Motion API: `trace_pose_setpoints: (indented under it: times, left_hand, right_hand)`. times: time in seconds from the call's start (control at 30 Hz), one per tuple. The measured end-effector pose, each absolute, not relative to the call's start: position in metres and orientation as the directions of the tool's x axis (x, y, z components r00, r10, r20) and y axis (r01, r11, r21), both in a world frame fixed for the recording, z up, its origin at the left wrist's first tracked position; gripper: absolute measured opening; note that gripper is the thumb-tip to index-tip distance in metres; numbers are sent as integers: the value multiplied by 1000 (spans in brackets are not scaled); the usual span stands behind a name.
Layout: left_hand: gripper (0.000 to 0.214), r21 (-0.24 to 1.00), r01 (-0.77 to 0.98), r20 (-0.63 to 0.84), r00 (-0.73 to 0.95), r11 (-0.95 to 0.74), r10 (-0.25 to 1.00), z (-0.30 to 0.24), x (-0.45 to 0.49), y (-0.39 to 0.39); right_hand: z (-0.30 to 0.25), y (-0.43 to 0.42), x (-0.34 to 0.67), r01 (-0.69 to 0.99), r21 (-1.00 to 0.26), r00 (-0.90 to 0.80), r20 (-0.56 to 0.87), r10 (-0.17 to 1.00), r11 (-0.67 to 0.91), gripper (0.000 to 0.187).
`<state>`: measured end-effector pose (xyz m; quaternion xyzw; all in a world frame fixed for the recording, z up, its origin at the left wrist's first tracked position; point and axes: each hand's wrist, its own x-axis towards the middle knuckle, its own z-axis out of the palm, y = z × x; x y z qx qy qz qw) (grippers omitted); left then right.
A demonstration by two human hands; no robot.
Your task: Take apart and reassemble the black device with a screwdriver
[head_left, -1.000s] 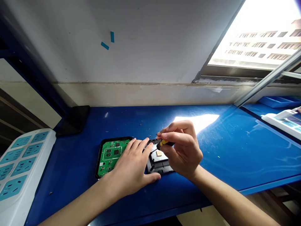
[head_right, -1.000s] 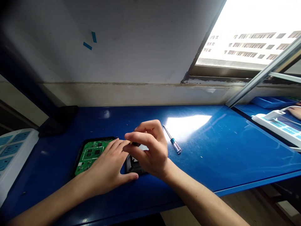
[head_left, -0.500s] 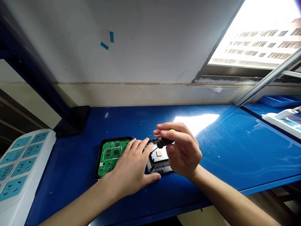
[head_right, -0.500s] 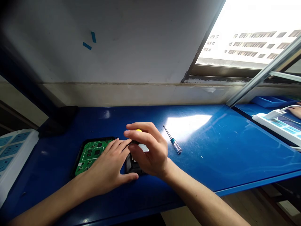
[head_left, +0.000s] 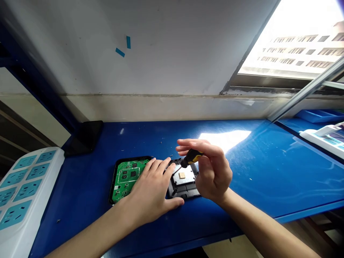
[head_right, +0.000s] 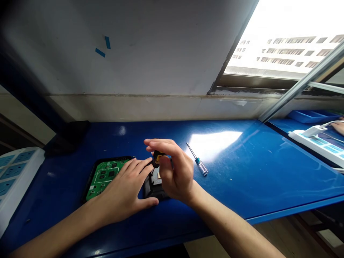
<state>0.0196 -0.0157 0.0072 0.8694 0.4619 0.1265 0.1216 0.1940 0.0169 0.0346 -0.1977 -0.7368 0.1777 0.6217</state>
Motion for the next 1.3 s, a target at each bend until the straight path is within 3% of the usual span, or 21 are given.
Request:
trace_pose_setpoints:
  times: [0.33, 0.5, 0.63, 0.93, 1.17, 1.3]
  left_hand:
    - [81, 344, 778, 87, 531, -526, 843, 12, 20, -16]
    - [81, 342, 766, 111, 543, -545, 832, 9, 20, -15]
    - [83, 334, 766, 107, 548, -549, 830, 9, 20, -16]
    - [82, 351, 776, 83, 532, -524, 843, 12, 20, -16]
    - [82, 344, 768, 111, 538, -540, 836, 9, 19, -17]
    - [80, 353, 766, 112, 536, -537, 837, 10, 20, -17]
  right_hand:
    - [42, 20, 196, 216, -356, -146, 909, 391, 909, 32]
    - [42, 15, 193, 150, -423, -169, 879, 445, 893, 44]
    - [38, 14, 196, 60, -465, -197, 862, 467, 883, 42]
    - [42, 16, 195, 275, -343, -125, 914, 387, 898, 29]
    - [42, 13, 197, 156, -418, -159, 884, 440, 895, 39]
    - [41, 14, 198, 164, -397, -169, 891, 422, 903, 28]
